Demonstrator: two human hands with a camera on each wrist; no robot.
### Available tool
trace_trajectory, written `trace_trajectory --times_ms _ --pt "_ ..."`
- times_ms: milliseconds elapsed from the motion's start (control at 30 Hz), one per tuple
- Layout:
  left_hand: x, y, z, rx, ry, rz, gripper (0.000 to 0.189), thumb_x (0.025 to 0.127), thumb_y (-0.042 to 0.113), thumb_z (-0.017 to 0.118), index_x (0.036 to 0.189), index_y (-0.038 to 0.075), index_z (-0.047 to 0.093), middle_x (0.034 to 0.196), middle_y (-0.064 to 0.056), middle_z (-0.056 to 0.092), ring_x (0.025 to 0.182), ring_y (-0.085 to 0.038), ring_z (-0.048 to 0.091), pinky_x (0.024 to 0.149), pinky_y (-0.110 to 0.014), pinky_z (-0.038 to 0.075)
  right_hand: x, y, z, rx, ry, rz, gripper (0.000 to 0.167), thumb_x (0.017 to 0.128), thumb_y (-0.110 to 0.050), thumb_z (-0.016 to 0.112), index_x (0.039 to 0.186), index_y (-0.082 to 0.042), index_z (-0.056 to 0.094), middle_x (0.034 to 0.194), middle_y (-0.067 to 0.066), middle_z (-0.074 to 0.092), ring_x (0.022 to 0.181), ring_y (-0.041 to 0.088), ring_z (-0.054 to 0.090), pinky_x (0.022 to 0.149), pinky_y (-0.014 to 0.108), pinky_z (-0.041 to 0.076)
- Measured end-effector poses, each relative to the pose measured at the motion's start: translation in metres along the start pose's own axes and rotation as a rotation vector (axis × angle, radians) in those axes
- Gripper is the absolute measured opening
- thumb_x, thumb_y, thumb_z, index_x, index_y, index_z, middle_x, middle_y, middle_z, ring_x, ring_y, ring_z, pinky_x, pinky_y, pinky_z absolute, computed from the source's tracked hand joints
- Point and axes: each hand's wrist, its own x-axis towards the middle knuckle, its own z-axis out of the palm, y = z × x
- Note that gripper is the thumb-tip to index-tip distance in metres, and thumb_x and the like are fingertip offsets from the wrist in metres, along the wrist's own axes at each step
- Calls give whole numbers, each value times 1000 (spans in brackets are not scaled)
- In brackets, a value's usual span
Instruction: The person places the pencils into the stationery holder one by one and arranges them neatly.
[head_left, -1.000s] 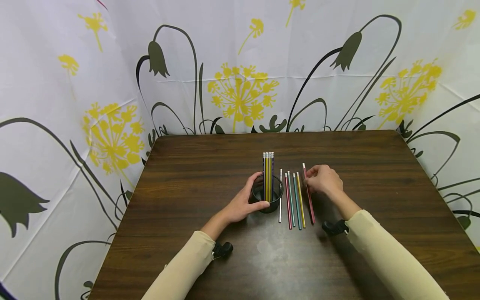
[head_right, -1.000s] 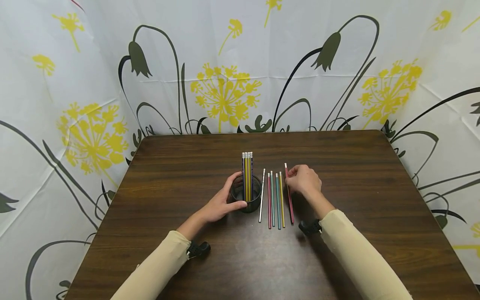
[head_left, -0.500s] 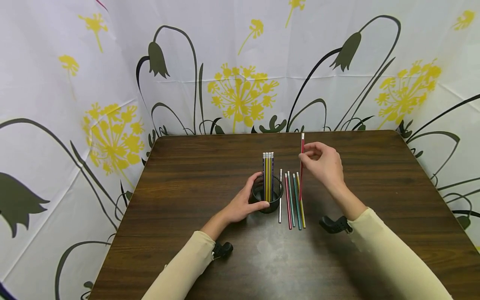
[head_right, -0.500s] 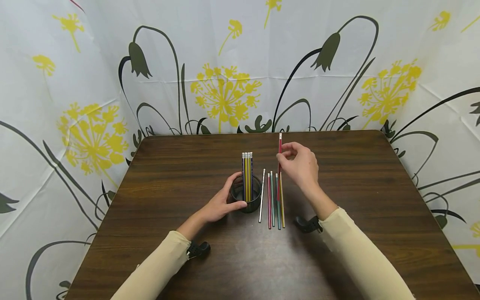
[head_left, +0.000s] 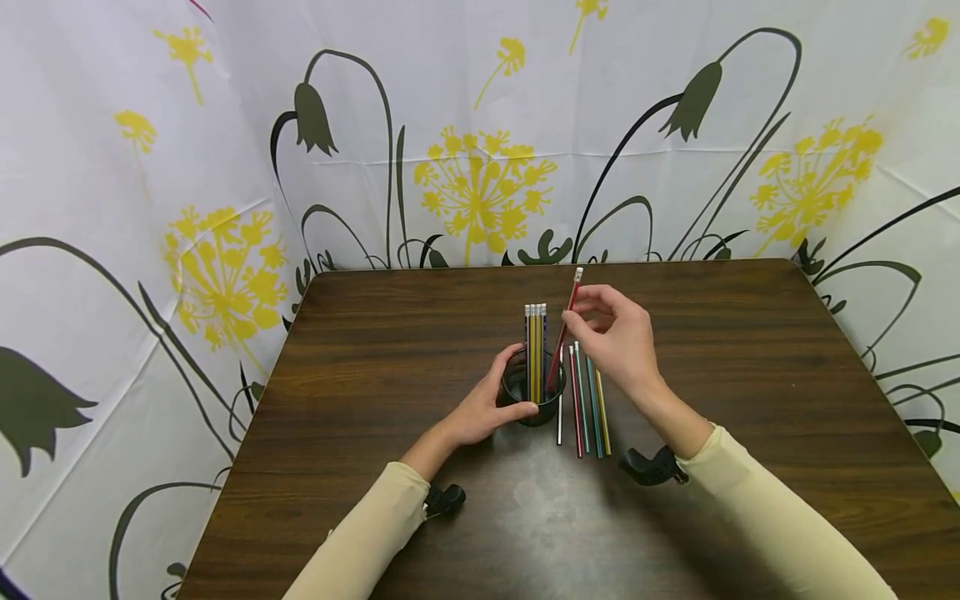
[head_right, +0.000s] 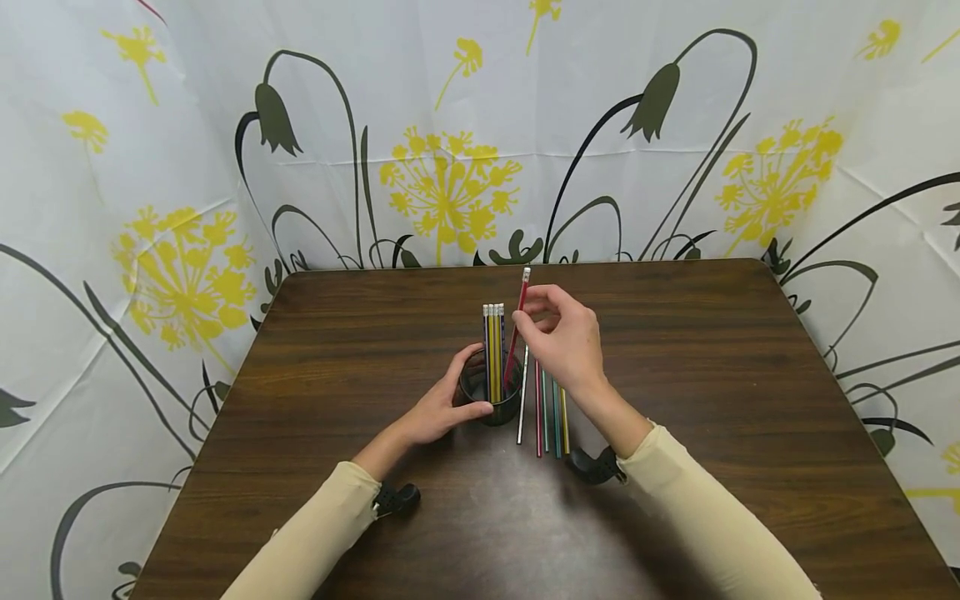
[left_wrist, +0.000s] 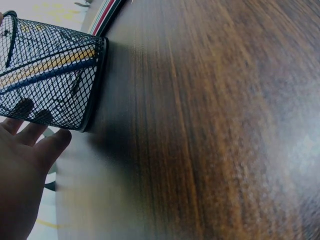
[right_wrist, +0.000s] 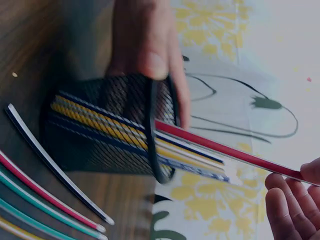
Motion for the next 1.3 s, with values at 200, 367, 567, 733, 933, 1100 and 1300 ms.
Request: trace_trajectory --times_ms 200,367,567,733,933,1100,1300 --pt "0 0 0 5 -4 0 87 91 28 72 154 35 13 151 3 34 137 -13 34 112 -48 25 -12 3 18 -17 -67 -26 22 88 -10 74 109 -6 67 91 5 72 67 16 69 58 25 53" --pt "0 -2 0 20 1 -20 87 91 30 72 153 36 13 152 5 33 139 -12 31 112 -48 25 -20 8 30 -38 -116 -37 22 87 -7 73 109 -5 67 90 4 72 66 13 68 59 27 54" --pt "0 -3 0 13 -7 -10 85 91 29 71 153 38 13 152 4 32 139 -15 31 112 -50 26 -26 12 37 -41 -164 -25 23 87 -6 73 108 -2 66 91 5 71 67 15 69 63 32 56" --pt "0 -4 0 20 -8 -16 85 91 34 71 152 39 12 150 5 35 136 -15 36 111 -48 28 -31 18 42 -55 -200 -25 24 86 -5 74 109 -6 67 91 4 72 67 14 69 64 34 56" --pt "1 -5 0 -2 -19 6 86 91 31 72 153 38 12 149 4 37 133 -14 41 109 -46 31 -34 22 48 -60 -217 -32 23 86 -5 74 107 -9 68 91 1 72 67 9 69 63 29 55" --pt "1 -4 0 -18 -22 6 86 91 28 72 152 38 12 146 2 40 130 -15 45 108 -45 32 -35 23 50 -64 -230 -40 21 86 -6 74 105 -8 68 91 1 71 68 10 69 62 27 55" --pt "0 -4 0 -15 -27 -10 84 92 30 70 152 40 11 146 4 41 131 -13 44 109 -44 31 -36 24 51 -83 -229 -36 20 86 -8 75 105 -8 69 91 1 71 68 11 68 62 27 55"
